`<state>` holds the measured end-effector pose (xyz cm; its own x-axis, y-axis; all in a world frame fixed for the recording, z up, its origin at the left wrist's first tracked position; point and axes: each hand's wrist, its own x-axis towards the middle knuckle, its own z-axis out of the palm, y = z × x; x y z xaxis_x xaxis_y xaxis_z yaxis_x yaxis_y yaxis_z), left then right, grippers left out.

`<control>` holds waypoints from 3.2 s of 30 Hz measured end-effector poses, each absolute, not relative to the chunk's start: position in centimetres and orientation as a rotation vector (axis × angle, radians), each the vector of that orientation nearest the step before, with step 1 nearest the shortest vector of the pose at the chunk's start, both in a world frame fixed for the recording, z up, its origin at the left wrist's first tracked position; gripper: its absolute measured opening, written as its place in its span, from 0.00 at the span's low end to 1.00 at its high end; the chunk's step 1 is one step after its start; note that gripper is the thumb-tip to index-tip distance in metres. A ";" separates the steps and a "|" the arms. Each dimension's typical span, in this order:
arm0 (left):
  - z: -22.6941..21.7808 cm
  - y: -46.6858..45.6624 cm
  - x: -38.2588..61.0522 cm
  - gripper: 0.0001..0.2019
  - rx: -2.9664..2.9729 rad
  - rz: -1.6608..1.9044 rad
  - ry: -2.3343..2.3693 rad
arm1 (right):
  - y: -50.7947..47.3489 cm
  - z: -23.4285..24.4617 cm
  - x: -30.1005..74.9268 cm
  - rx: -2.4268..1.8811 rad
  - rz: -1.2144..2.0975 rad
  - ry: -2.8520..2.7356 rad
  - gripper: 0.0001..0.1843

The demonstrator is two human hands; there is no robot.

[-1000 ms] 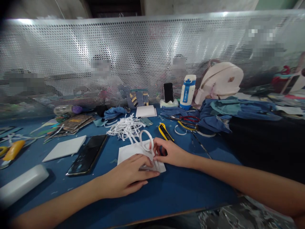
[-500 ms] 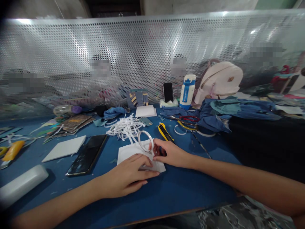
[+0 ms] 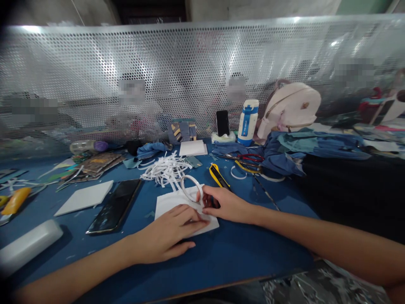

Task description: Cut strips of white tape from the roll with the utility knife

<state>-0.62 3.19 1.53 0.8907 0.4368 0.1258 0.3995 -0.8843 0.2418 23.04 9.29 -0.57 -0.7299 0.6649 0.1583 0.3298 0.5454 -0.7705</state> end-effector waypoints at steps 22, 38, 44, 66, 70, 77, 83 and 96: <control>1.7 3.5 -0.5 0.19 2.775 0.351 0.508 | 9.8 -1.2 22.8 -0.800 0.599 -2.491 0.05; 1.7 3.5 -0.3 0.21 2.758 0.407 0.505 | 11.8 -1.3 22.0 -0.807 0.651 -2.379 0.07; 1.4 3.6 -0.5 0.21 2.735 0.406 0.514 | 12.6 -1.6 21.9 -0.809 0.557 -2.391 0.07; 1.4 3.7 -0.5 0.19 2.746 0.396 0.493 | 15.6 -1.8 20.3 -0.835 0.498 -2.395 0.02; 1.4 3.7 -0.5 0.19 2.745 0.395 0.503 | 15.7 -2.1 20.3 -0.827 0.468 -2.392 0.02; 1.4 3.7 -0.5 0.19 2.745 0.407 0.508 | 15.8 -2.4 20.2 -0.846 0.453 -2.387 0.02; 1.3 3.6 -0.5 0.19 2.737 0.433 0.501 | 15.9 -2.6 20.2 -0.878 0.454 -2.390 0.02; 1.5 3.7 -0.6 0.20 2.738 0.377 0.505 | 15.7 -2.2 20.2 -0.899 0.440 -2.417 0.01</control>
<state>-0.60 3.72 1.49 0.9021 0.3846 0.1958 0.2971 -0.8825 0.3646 20.17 15.67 -2.19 -0.6449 0.6767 0.3553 0.5078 0.7268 -0.4625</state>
